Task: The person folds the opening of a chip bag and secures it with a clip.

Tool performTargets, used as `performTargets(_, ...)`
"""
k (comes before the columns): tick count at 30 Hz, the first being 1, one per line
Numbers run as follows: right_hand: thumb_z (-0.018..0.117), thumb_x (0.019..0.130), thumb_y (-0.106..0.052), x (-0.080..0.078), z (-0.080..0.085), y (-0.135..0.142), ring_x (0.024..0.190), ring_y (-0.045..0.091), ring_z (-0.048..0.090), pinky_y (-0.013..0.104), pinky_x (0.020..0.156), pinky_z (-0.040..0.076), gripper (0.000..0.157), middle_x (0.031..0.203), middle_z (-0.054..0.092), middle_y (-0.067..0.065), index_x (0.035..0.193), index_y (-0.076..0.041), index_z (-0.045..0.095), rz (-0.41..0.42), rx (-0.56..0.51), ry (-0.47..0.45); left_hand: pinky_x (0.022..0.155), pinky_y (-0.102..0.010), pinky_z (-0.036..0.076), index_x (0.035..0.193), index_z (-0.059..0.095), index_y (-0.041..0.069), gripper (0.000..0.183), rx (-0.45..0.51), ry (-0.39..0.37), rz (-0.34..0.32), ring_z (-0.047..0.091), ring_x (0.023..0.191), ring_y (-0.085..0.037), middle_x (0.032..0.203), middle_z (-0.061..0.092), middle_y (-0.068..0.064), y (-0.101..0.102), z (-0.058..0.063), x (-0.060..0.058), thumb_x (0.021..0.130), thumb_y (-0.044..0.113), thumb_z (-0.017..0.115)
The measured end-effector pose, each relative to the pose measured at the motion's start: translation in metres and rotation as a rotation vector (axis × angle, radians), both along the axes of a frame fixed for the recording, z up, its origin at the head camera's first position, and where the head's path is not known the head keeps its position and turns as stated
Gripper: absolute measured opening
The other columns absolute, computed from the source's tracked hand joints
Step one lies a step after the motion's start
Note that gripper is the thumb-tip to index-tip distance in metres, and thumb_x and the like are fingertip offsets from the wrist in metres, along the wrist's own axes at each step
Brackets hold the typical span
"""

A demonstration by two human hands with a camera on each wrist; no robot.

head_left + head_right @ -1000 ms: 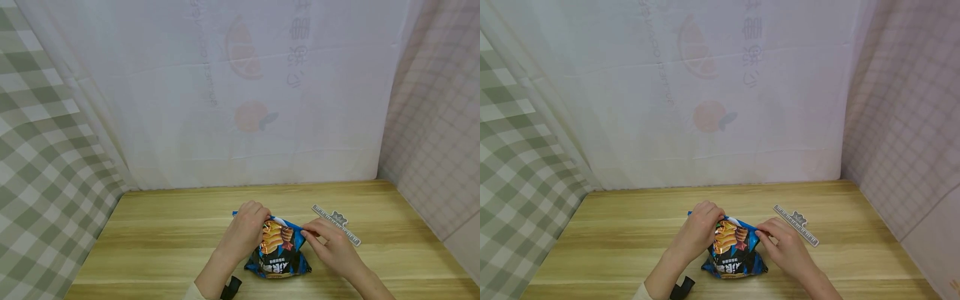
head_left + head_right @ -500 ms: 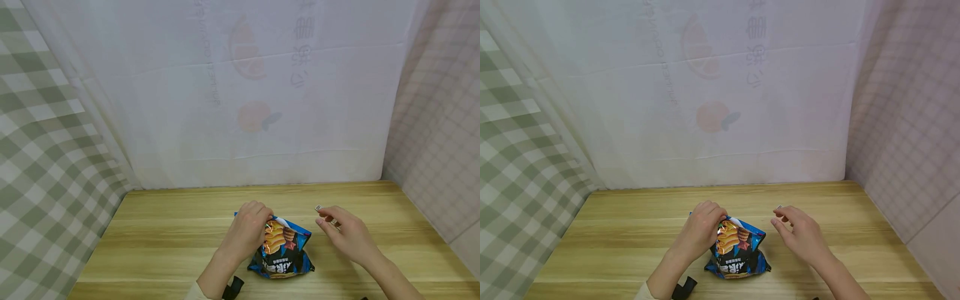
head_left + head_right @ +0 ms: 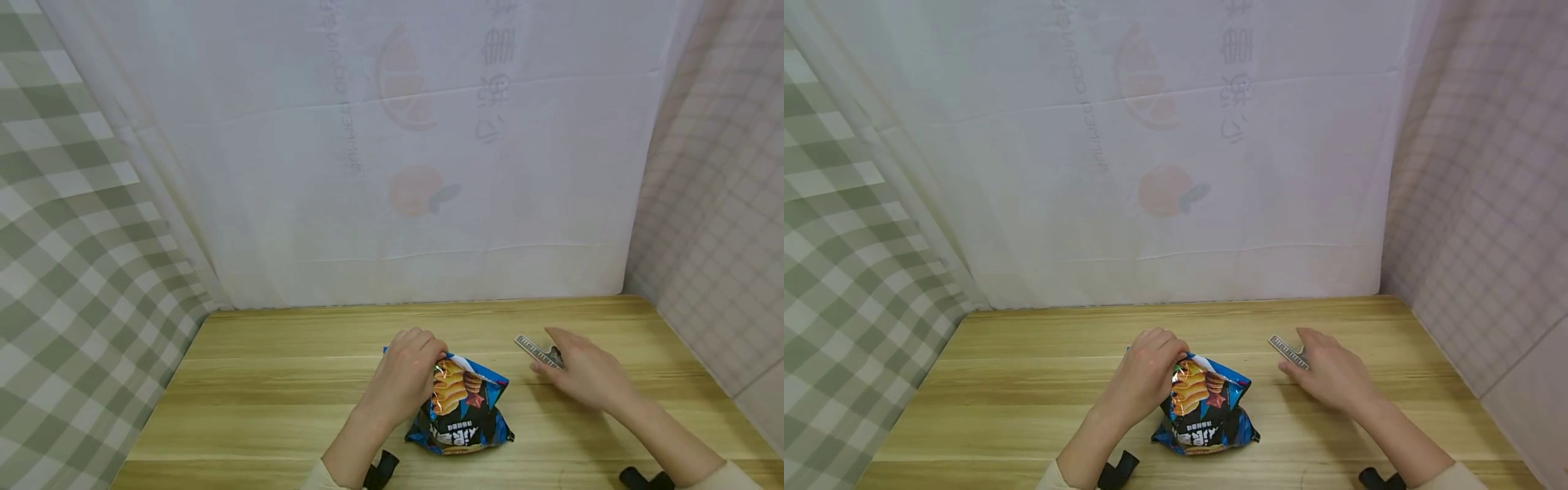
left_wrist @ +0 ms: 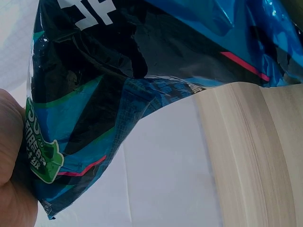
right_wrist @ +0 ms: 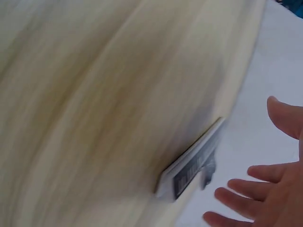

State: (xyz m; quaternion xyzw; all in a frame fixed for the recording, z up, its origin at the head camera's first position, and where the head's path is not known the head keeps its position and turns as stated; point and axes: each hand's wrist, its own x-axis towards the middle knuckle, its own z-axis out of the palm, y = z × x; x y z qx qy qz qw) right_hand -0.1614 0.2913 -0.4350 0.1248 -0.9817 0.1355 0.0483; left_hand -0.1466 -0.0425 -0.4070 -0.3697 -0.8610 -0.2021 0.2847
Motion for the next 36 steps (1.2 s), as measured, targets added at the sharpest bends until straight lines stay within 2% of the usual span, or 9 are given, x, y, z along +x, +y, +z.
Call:
performTargets(3,0.079,0.092,-0.046,-0.004,-0.004,0.007,0.098,0.042,0.068,0.053,0.066,0.055,0.085,0.126,0.063,0.036,0.139,0.018,0.050,-0.012,0.017,-0.064,0.071,-0.027,0.048,0.095,0.074,0.009,0.017,0.004,0.008,-0.003,0.061,0.081,-0.013,0.087,0.069,0.003,0.000,0.000,0.000,0.087,-0.005,0.081)
performTargets(7,0.076,0.093,-0.049,-0.009,-0.007,0.013,0.080,0.025,0.058,0.039,0.056,0.044,0.084,0.111,0.068,0.026,0.136,0.018,0.051,-0.035,0.032,-0.143,0.070,-0.027,0.047,0.095,0.074,0.009,0.018,0.010,0.016,-0.009,0.061,0.080,-0.013,0.087,0.069,0.003,0.000,0.001,-0.001,0.087,-0.005,0.080)
performTargets(11,0.076,0.095,-0.043,-0.011,-0.009,0.016,0.068,0.020,0.051,0.036,0.053,0.038,0.057,0.082,0.060,0.009,0.115,0.008,0.062,-0.053,0.028,-0.204,0.069,-0.027,0.047,0.094,0.074,0.009,0.018,0.011,0.017,-0.009,0.061,0.079,-0.013,0.086,0.070,0.003,0.000,0.000,-0.001,0.086,-0.006,0.081)
performTargets(14,0.076,0.095,-0.032,-0.010,-0.010,0.016,0.061,0.018,0.047,0.034,0.052,0.036,0.036,0.073,0.050,0.001,0.101,0.001,0.063,-0.062,0.017,-0.238,0.069,-0.027,0.046,0.094,0.074,0.009,0.019,0.012,0.018,-0.011,0.061,0.079,-0.013,0.086,0.069,0.003,0.000,0.000,-0.001,0.086,-0.006,0.081)
performTargets(18,0.078,0.093,-0.023,-0.010,-0.009,0.016,0.062,0.018,0.049,0.036,0.052,0.039,0.032,0.075,0.056,0.002,0.101,0.004,0.063,-0.049,0.023,-0.203,0.068,-0.027,0.046,0.094,0.074,0.010,0.018,0.011,0.024,-0.009,0.061,0.078,-0.013,0.085,0.069,0.003,0.001,0.000,-0.002,0.086,-0.005,0.081)
performTargets(23,0.084,0.086,-0.017,-0.007,-0.009,0.015,0.063,0.018,0.052,0.037,0.051,0.044,0.045,0.080,0.067,0.008,0.113,0.014,0.065,-0.039,0.038,-0.082,0.067,-0.027,0.045,0.093,0.074,0.010,0.018,0.013,0.030,-0.006,0.061,0.078,-0.013,0.085,0.069,0.003,0.001,-0.001,-0.002,0.086,-0.005,0.081)
performTargets(27,0.086,0.083,-0.013,-0.006,-0.009,0.015,0.064,0.018,0.055,0.040,0.051,0.046,0.050,0.086,0.071,0.014,0.118,0.015,0.065,-0.048,0.037,-0.024,0.067,-0.026,0.045,0.093,0.074,0.010,0.018,0.012,0.033,-0.006,0.061,0.077,-0.013,0.085,0.069,0.003,0.000,-0.001,-0.002,0.085,-0.005,0.081)
performTargets(33,0.085,0.085,-0.012,-0.005,-0.006,0.014,0.068,0.017,0.057,0.040,0.053,0.047,0.047,0.097,0.073,0.022,0.119,0.015,0.066,-0.054,0.021,-0.015,0.067,-0.026,0.045,0.093,0.074,0.010,0.018,0.015,0.027,-0.001,0.061,0.077,-0.013,0.085,0.070,0.003,0.000,-0.001,-0.002,0.086,-0.005,0.081)
performTargets(36,0.083,0.087,-0.012,-0.005,-0.005,0.014,0.070,0.019,0.059,0.040,0.055,0.048,0.039,0.097,0.073,0.022,0.113,0.014,0.069,-0.056,-0.008,-0.038,0.067,-0.027,0.045,0.093,0.073,0.010,0.017,0.012,0.020,0.001,0.061,0.078,-0.013,0.085,0.069,0.003,-0.001,-0.001,-0.001,0.086,-0.004,0.081)
